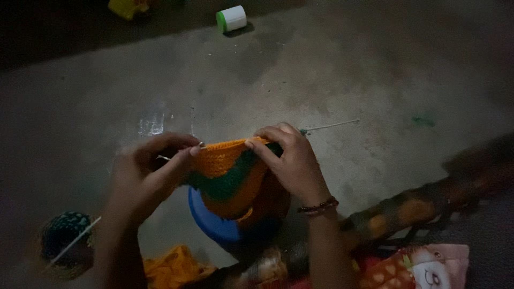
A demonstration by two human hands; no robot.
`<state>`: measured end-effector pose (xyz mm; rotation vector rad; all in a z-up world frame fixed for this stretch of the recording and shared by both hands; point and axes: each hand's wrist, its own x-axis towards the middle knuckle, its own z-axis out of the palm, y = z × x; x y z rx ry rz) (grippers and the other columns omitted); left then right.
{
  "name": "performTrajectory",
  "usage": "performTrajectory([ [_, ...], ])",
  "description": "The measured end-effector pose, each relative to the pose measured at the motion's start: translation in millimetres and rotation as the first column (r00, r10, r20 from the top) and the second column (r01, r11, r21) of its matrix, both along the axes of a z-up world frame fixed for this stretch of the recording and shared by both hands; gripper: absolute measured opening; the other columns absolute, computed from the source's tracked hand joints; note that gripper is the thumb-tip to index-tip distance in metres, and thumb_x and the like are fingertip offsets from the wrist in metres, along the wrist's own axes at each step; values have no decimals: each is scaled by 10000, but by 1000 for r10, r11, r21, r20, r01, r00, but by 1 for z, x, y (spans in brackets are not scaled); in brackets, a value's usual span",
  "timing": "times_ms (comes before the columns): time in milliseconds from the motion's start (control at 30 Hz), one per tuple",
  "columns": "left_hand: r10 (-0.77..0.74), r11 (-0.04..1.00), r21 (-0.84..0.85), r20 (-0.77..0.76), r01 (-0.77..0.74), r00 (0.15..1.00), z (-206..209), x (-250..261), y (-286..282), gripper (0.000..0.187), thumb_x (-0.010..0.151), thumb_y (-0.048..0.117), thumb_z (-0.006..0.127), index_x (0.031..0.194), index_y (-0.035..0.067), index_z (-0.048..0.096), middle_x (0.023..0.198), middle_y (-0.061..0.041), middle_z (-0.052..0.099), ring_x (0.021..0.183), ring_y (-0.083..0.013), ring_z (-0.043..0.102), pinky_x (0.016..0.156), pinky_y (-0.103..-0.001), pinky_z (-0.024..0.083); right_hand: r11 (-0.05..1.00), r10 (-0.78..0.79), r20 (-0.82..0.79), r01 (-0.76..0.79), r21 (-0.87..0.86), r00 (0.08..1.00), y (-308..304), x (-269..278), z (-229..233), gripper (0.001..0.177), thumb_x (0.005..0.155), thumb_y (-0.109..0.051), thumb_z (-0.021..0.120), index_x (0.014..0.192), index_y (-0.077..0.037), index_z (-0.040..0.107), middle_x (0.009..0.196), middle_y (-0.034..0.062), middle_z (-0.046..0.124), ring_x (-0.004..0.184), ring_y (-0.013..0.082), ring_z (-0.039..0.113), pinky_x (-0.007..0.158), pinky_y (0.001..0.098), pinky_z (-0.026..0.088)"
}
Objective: The person knits a multicolored fabric using two knitting needles and orange and green yarn. They repeatedly insert the needle into stitches, wrap the yarn, and pull loops through to extend the fabric.
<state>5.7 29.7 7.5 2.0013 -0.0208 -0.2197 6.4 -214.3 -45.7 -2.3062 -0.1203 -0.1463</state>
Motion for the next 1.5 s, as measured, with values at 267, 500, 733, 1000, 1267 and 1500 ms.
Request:
performTrajectory([
  [267, -105, 994, 13, -28, 106, 994, -6, 0, 2, 322, 833, 223, 725, 1128, 110, 786, 996, -113, 829, 815, -207, 831, 664, -338, 648, 994, 70, -23, -68, 90, 997, -4, 0, -1, 366, 917, -419, 698, 1028, -80, 782, 943, 46, 710, 892, 175, 676, 799, 350, 549],
  [500, -88, 996, -41, -143, 83, 986, -8, -4, 0, 366, 859, 154, 749, 1215, 83, 801, 941, -193, 804, 713, -338, 752, 577, -416, 583, 979, 154, -65, -144, 146, 986, -3, 0, 2, 360, 935, -410, 673, 1043, -80, 766, 963, 30, 716, 911, 145, 686, 816, 308, 555],
  [733, -199, 974, -99, 75, 206, 977, -10, -1, -2, 327, 844, 166, 729, 1155, 74, 774, 1022, -127, 827, 880, -182, 820, 722, -307, 692, 942, 247, -16, -237, 236, 969, -1, -1, 1, 318, 977, -339, 649, 1087, -61, 755, 977, 42, 717, 914, 148, 683, 836, 314, 564],
  [1000, -217, 933, -262, 141, 248, 966, -15, -4, -10, 343, 856, 152, 733, 1177, 31, 756, 1050, -153, 804, 940, -210, 792, 796, -323, 673, 919, 281, -92, -240, 312, 955, -1, -3, 0, 316, 1004, -331, 617, 1086, -61, 759, 973, 36, 698, 876, 148, 675, 800, 310, 570],
  [1267, 6, 955, -293, 165, 44, 986, -10, -7, -33, 265, 923, 163, 692, 1138, 22, 755, 1039, -124, 794, 924, -163, 778, 777, -283, 653, 977, 180, 312, -206, 51, 933, 6, -9, 19, 390, 930, -155, 672, 1289, -3, 650, 1219, 164, 583, 1050, 201, 617, 825, 301, 539],
  [1500, 137, 893, -443, 97, -80, 986, -6, -8, -40, 262, 917, 163, 716, 1126, 16, 778, 953, -139, 803, 869, -168, 762, 718, -260, 623, 998, 5, 5, -5, 65, 1000, 8, -27, 71, 201, 931, -209, 714, 1031, -38, 750, 872, 69, 717, 662, 145, 644, 584, 284, 512],
])
